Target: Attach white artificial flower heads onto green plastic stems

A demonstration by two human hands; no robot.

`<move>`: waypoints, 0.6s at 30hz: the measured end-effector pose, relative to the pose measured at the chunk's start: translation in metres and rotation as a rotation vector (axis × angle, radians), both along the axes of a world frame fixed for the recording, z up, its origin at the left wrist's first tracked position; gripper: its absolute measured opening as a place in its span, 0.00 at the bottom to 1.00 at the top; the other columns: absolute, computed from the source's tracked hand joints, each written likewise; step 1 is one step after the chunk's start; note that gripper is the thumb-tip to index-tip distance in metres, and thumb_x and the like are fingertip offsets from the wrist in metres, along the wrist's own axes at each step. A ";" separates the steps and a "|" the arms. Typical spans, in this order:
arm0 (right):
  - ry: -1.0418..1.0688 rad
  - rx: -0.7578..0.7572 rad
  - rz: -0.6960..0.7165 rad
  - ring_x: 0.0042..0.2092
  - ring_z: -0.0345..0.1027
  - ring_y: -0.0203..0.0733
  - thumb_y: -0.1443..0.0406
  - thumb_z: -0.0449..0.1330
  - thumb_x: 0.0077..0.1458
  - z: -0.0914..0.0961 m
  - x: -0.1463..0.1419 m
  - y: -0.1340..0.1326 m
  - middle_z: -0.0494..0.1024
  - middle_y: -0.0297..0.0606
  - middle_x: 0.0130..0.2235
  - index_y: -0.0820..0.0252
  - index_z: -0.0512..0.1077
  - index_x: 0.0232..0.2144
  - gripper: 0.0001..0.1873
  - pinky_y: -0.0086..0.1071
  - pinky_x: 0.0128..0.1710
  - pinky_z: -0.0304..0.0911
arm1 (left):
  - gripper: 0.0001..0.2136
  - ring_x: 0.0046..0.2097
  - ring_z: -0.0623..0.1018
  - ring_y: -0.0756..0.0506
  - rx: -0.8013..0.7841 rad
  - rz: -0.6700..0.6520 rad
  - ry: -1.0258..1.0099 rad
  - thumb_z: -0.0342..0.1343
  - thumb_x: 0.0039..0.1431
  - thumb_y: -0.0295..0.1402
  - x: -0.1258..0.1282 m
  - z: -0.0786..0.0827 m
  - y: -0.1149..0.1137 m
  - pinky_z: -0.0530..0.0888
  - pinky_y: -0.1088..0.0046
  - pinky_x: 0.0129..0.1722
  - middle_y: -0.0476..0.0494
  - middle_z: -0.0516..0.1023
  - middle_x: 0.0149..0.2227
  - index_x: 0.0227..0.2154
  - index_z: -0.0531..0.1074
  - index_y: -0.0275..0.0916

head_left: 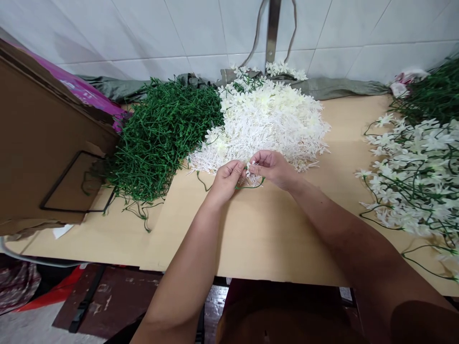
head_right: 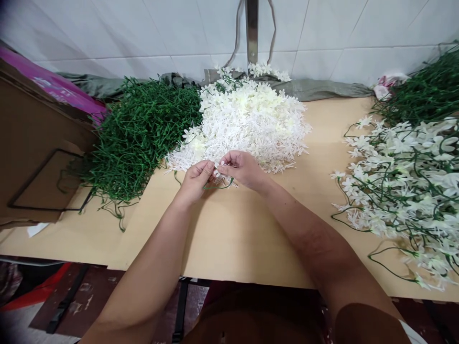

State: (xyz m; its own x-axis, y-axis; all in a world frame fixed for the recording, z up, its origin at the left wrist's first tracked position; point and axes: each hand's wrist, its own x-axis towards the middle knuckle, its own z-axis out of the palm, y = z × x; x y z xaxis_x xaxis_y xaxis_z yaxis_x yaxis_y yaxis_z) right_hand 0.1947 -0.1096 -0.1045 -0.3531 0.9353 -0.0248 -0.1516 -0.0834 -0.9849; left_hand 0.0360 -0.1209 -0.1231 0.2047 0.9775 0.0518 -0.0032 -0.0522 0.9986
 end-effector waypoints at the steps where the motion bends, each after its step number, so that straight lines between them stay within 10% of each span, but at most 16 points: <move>1: 0.018 -0.016 0.005 0.26 0.64 0.29 0.57 0.77 0.27 -0.001 -0.001 0.000 0.72 0.27 0.22 0.61 0.69 0.23 0.24 0.27 0.29 0.60 | 0.28 0.19 0.57 0.55 -0.001 0.005 0.001 0.60 0.44 0.61 0.000 -0.001 0.000 0.54 0.75 0.20 0.54 0.59 0.16 0.18 0.64 0.38; 18: -0.010 -0.078 0.116 0.26 0.66 0.29 0.59 0.77 0.26 -0.009 0.002 0.001 0.73 0.28 0.22 0.62 0.69 0.22 0.25 0.26 0.28 0.59 | 0.28 0.20 0.56 0.54 0.045 -0.111 0.064 0.58 0.45 0.62 0.000 -0.001 -0.003 0.53 0.74 0.21 0.55 0.57 0.14 0.16 0.62 0.39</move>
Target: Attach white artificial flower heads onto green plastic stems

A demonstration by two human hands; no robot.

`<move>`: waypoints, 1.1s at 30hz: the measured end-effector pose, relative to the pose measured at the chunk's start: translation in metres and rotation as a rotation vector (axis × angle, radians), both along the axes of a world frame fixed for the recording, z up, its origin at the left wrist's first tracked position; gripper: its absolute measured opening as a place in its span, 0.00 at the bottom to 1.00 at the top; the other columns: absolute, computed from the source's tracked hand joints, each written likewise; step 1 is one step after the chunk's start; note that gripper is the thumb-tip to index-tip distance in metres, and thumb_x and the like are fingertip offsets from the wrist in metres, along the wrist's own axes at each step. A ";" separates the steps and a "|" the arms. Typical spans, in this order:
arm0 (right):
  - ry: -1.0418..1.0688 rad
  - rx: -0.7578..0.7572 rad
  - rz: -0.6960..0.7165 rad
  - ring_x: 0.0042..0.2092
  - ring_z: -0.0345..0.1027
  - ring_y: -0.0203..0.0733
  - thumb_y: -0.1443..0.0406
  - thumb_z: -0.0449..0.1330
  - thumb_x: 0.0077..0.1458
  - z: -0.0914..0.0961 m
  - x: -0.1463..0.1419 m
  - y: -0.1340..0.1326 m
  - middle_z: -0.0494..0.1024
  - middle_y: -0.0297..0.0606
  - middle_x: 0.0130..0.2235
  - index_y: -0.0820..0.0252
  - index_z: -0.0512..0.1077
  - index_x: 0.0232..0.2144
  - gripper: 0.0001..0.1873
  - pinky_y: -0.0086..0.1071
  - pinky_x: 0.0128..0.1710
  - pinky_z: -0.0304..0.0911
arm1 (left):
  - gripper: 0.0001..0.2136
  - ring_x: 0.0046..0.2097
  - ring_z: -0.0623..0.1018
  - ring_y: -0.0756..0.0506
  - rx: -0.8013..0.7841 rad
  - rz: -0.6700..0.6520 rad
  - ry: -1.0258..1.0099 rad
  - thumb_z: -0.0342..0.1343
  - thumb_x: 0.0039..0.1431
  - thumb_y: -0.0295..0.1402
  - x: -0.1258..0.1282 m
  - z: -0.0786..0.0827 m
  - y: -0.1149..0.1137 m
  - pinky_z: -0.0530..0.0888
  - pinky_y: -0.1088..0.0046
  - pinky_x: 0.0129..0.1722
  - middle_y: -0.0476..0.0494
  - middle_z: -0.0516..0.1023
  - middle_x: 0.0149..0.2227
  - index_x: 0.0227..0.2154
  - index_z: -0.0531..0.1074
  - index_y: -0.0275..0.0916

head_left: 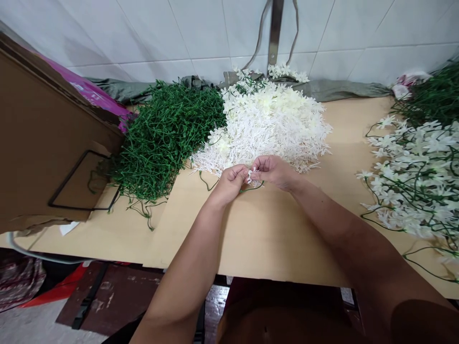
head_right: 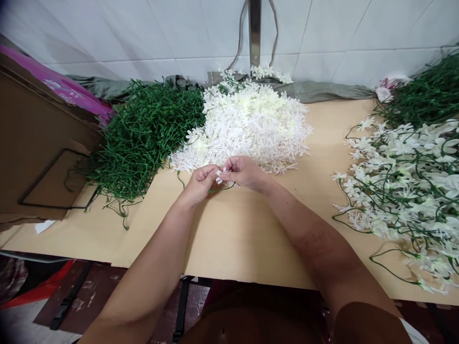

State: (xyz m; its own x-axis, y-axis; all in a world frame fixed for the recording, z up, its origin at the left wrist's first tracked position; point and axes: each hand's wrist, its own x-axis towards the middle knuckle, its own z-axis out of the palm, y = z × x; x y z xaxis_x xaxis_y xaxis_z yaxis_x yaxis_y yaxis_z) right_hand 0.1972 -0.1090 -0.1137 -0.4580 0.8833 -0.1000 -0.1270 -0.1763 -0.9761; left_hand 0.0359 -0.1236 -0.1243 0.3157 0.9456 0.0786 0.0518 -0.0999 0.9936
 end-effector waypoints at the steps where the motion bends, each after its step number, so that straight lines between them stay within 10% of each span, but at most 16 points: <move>1: -0.017 0.004 -0.003 0.26 0.65 0.29 0.59 0.77 0.26 0.001 0.000 -0.001 0.73 0.28 0.21 0.62 0.69 0.22 0.25 0.26 0.27 0.59 | 0.28 0.20 0.56 0.54 0.008 -0.011 0.001 0.57 0.45 0.62 0.000 0.000 0.000 0.53 0.74 0.22 0.55 0.57 0.15 0.16 0.62 0.39; 13: -0.123 0.068 -0.026 0.23 0.58 0.27 0.54 0.77 0.25 0.001 -0.003 -0.003 0.68 0.25 0.18 0.61 0.67 0.21 0.27 0.25 0.23 0.51 | 0.31 0.20 0.56 0.55 -0.013 0.000 -0.011 0.57 0.42 0.65 0.003 -0.001 -0.003 0.54 0.75 0.21 0.54 0.58 0.15 0.15 0.60 0.38; 20: 0.118 0.036 -0.072 0.26 0.68 0.29 0.57 0.77 0.28 0.013 -0.001 0.004 0.73 0.27 0.22 0.61 0.67 0.24 0.26 0.27 0.30 0.67 | 0.26 0.22 0.61 0.53 -0.012 0.118 -0.174 0.60 0.46 0.60 0.006 -0.002 0.002 0.59 0.75 0.23 0.52 0.62 0.18 0.19 0.65 0.38; 24: 0.175 0.005 -0.202 0.25 0.65 0.27 0.57 0.77 0.29 0.014 0.004 0.007 0.71 0.25 0.22 0.60 0.67 0.23 0.25 0.26 0.30 0.70 | 0.21 0.26 0.66 0.51 0.249 0.250 -0.058 0.56 0.54 0.56 -0.001 -0.003 0.004 0.64 0.73 0.26 0.48 0.68 0.24 0.27 0.71 0.40; 29: 0.082 -0.022 -0.223 0.27 0.68 0.30 0.59 0.74 0.38 0.021 0.002 0.003 0.72 0.27 0.21 0.60 0.65 0.25 0.21 0.26 0.27 0.70 | 0.14 0.41 0.72 0.45 0.936 0.418 0.298 0.58 0.57 0.43 -0.002 0.001 -0.003 0.71 0.66 0.39 0.40 0.72 0.39 0.41 0.76 0.39; 33: 0.014 -0.104 -0.270 0.23 0.67 0.28 0.69 0.68 0.47 0.032 -0.001 -0.002 0.70 0.26 0.20 0.60 0.63 0.24 0.14 0.24 0.24 0.70 | 0.11 0.43 0.73 0.44 1.088 0.443 0.481 0.58 0.58 0.37 0.003 0.004 -0.007 0.70 0.65 0.43 0.41 0.75 0.41 0.43 0.77 0.43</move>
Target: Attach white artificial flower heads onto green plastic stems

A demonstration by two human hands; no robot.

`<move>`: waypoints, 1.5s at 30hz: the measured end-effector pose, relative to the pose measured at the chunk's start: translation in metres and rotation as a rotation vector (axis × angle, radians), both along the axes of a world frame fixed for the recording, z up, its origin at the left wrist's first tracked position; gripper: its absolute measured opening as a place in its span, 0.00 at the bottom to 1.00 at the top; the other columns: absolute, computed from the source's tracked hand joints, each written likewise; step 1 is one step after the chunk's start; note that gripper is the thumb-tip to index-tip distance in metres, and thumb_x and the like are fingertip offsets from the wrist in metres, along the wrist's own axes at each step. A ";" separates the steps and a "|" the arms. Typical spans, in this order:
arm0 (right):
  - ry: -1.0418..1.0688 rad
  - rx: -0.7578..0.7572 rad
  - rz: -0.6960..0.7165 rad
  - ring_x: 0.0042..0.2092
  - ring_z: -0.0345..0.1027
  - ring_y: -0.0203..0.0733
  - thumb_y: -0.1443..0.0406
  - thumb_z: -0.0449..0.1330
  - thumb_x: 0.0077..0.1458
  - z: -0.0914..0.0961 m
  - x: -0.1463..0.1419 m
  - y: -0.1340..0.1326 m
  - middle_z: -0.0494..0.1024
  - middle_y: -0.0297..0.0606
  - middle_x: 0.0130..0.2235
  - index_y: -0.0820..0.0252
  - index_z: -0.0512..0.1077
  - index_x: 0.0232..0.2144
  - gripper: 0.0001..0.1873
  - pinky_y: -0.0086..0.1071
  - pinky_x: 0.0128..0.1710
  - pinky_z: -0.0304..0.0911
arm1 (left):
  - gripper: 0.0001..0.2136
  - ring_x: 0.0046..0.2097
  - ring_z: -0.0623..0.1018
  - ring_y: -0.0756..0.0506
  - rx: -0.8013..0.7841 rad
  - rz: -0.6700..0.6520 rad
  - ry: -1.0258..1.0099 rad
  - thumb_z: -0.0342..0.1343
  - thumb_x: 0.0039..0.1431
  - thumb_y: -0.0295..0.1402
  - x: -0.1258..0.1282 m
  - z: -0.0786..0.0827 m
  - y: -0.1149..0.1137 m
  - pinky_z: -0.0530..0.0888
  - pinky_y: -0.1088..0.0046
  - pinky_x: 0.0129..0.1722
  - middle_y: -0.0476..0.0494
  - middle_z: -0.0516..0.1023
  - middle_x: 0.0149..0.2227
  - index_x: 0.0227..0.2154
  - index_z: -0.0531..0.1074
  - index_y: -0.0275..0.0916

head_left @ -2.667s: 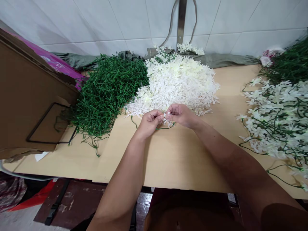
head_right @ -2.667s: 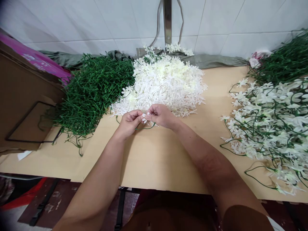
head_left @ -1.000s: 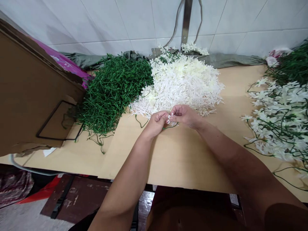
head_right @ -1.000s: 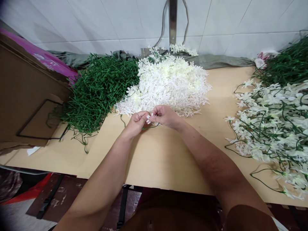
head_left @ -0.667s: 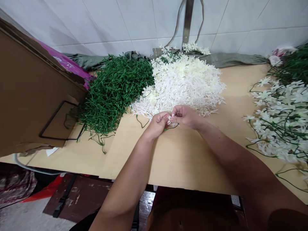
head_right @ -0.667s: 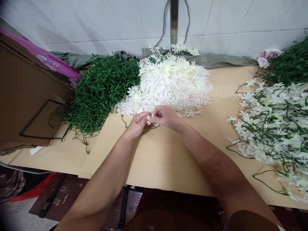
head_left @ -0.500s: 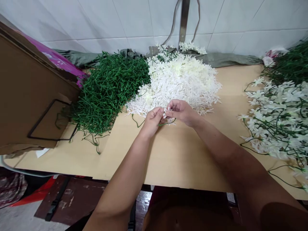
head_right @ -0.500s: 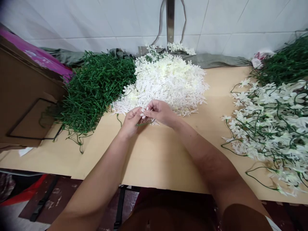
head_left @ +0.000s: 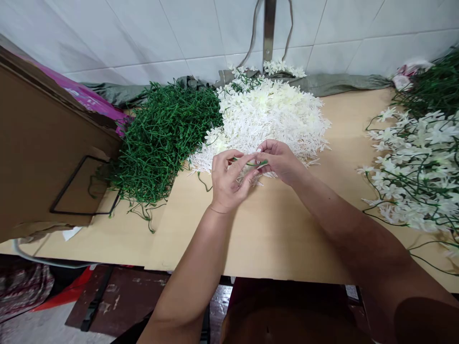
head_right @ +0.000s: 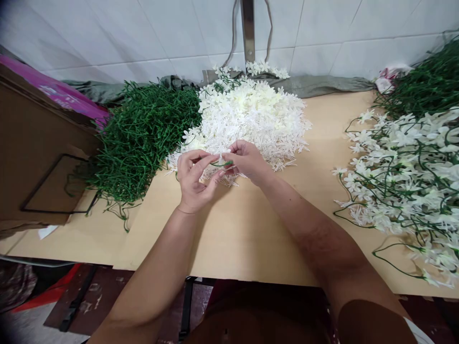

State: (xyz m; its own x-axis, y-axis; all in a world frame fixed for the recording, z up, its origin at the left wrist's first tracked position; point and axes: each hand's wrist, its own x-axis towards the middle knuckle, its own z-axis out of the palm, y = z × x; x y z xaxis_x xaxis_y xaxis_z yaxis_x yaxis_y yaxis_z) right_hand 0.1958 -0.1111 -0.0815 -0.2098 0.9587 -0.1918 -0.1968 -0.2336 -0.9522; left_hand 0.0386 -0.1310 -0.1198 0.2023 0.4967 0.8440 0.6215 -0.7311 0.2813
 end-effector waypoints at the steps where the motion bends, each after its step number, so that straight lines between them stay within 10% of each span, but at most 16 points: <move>1: -0.020 -0.026 -0.016 0.23 0.66 0.28 0.71 0.65 0.49 0.002 0.000 -0.001 0.69 0.26 0.19 0.60 0.63 0.23 0.13 0.25 0.24 0.70 | 0.08 0.42 0.74 0.45 -0.005 0.004 0.022 0.57 0.59 0.36 0.000 0.000 0.000 0.69 0.65 0.42 0.43 0.77 0.39 0.40 0.78 0.44; 8: -0.143 -0.051 0.077 0.20 0.64 0.28 0.78 0.56 0.51 0.010 0.008 -0.001 0.68 0.26 0.16 0.61 0.64 0.22 0.12 0.24 0.21 0.68 | 0.16 0.41 0.78 0.46 -0.384 -0.050 -0.414 0.50 0.65 0.42 -0.001 0.001 0.001 0.70 0.66 0.46 0.45 0.81 0.35 0.30 0.79 0.41; 15: -0.259 -0.043 0.358 0.18 0.64 0.29 0.77 0.57 0.50 0.018 0.020 -0.003 0.70 0.28 0.16 0.61 0.65 0.24 0.10 0.23 0.20 0.66 | 0.15 0.26 0.70 0.53 -0.697 -0.202 -0.996 0.64 0.52 0.47 -0.003 -0.002 0.016 0.68 0.76 0.30 0.51 0.71 0.21 0.30 0.78 0.39; 22: -0.333 -0.068 0.335 0.19 0.63 0.28 0.77 0.58 0.51 0.024 0.021 -0.003 0.68 0.27 0.16 0.61 0.65 0.24 0.10 0.22 0.20 0.66 | 0.24 0.29 0.71 0.51 -0.764 -0.319 -0.839 0.57 0.53 0.57 -0.005 -0.001 0.011 0.69 0.73 0.32 0.46 0.74 0.25 0.30 0.81 0.39; 30: -0.415 -0.131 0.332 0.17 0.61 0.30 0.76 0.58 0.48 0.022 0.025 -0.001 0.67 0.30 0.15 0.61 0.66 0.20 0.10 0.25 0.17 0.64 | 0.12 0.32 0.75 0.49 -0.778 -0.310 -0.558 0.69 0.44 0.44 -0.001 -0.001 0.009 0.71 0.72 0.34 0.44 0.80 0.29 0.26 0.81 0.40; 38: -0.441 0.009 0.665 0.21 0.66 0.31 0.68 0.64 0.49 0.024 0.044 0.001 0.72 0.32 0.19 0.61 0.70 0.19 0.10 0.26 0.21 0.64 | 0.17 0.24 0.72 0.53 -0.979 -0.383 -0.789 0.72 0.37 0.42 0.003 -0.004 0.012 0.71 0.75 0.26 0.46 0.80 0.27 0.28 0.78 0.38; 45: -0.738 0.547 0.033 0.32 0.65 0.37 0.72 0.60 0.52 0.000 0.034 0.011 0.73 0.37 0.30 0.61 0.73 0.31 0.04 0.33 0.34 0.62 | 0.17 0.24 0.72 0.52 -1.081 -0.452 -0.633 0.69 0.42 0.47 0.004 0.001 0.004 0.69 0.76 0.25 0.48 0.75 0.22 0.25 0.76 0.37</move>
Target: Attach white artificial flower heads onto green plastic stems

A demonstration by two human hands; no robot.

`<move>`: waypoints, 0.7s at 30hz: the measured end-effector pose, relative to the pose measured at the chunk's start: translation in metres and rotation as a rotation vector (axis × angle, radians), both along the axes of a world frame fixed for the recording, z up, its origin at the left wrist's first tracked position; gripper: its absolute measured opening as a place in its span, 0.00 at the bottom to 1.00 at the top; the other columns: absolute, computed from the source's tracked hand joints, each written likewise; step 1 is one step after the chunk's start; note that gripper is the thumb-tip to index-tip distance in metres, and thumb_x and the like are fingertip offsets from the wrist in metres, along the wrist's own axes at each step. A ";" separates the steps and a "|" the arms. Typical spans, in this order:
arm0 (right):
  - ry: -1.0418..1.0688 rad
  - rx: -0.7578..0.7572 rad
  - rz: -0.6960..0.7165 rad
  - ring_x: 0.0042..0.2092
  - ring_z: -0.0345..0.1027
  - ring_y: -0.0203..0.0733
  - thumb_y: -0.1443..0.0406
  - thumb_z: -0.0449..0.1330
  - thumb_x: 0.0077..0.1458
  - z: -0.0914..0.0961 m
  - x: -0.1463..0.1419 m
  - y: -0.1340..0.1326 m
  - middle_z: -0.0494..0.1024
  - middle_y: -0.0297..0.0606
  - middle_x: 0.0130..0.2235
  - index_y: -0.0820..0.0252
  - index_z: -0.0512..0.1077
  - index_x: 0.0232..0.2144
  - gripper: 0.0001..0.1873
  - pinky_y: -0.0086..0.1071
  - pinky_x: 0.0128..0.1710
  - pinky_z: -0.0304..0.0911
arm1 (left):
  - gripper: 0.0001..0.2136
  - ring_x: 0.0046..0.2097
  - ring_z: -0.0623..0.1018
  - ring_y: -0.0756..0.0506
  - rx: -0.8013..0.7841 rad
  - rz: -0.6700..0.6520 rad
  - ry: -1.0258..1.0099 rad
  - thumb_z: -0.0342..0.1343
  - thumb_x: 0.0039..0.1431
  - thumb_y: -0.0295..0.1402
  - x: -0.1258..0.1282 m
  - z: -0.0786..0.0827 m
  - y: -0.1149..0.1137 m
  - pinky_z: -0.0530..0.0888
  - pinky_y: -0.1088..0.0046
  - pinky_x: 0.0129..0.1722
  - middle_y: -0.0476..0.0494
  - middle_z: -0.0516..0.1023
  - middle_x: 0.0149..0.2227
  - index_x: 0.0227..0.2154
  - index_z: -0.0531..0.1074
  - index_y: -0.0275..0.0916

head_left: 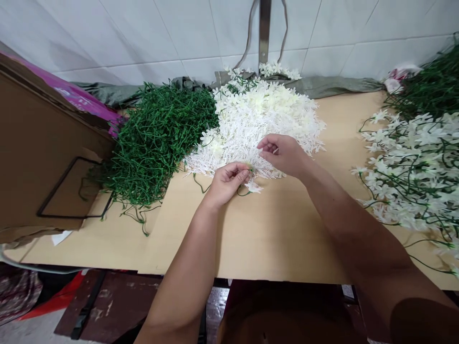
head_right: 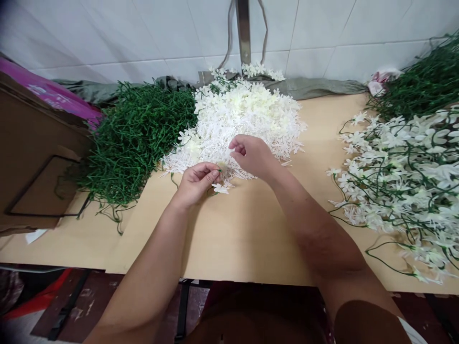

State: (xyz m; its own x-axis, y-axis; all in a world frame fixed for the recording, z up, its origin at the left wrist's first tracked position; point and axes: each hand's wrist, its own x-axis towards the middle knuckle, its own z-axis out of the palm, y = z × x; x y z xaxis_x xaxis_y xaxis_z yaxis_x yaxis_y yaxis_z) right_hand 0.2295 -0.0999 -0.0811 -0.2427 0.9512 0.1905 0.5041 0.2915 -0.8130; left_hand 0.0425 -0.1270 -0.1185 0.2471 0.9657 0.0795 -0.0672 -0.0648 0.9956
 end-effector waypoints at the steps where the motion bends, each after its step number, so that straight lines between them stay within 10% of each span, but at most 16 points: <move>1: -0.080 0.118 -0.040 0.36 0.65 0.40 0.73 0.61 0.51 -0.005 -0.005 0.001 0.74 0.39 0.34 0.61 0.74 0.34 0.07 0.36 0.38 0.63 | 0.16 0.26 0.72 0.52 0.028 -0.031 0.025 0.68 0.44 0.46 0.000 0.000 -0.001 0.69 0.75 0.25 0.47 0.75 0.24 0.25 0.76 0.37; 9: -0.483 0.480 -0.141 0.43 0.59 0.51 0.75 0.55 0.52 -0.033 -0.014 0.013 0.71 0.47 0.38 0.60 0.73 0.31 0.09 0.44 0.43 0.60 | 0.15 0.29 0.73 0.49 0.123 -0.200 0.139 0.63 0.51 0.47 -0.002 0.002 -0.004 0.70 0.71 0.30 0.44 0.76 0.26 0.23 0.77 0.39; 21: -0.175 0.392 -0.071 0.38 0.65 0.42 0.71 0.52 0.54 -0.013 -0.020 0.004 0.73 0.41 0.35 0.58 0.64 0.29 0.05 0.37 0.40 0.62 | 0.17 0.30 0.70 0.52 0.251 0.330 -0.014 0.68 0.45 0.44 -0.002 -0.005 0.010 0.68 0.75 0.31 0.48 0.75 0.30 0.38 0.80 0.43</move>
State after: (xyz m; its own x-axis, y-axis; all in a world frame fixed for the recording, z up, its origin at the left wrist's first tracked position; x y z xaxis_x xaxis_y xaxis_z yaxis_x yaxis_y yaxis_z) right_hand 0.2096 -0.0961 -0.0939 -0.2398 0.8309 0.5021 0.6548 0.5202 -0.5482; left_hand 0.0403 -0.1172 -0.1240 -0.0754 0.9432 0.3235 -0.0159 -0.3256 0.9454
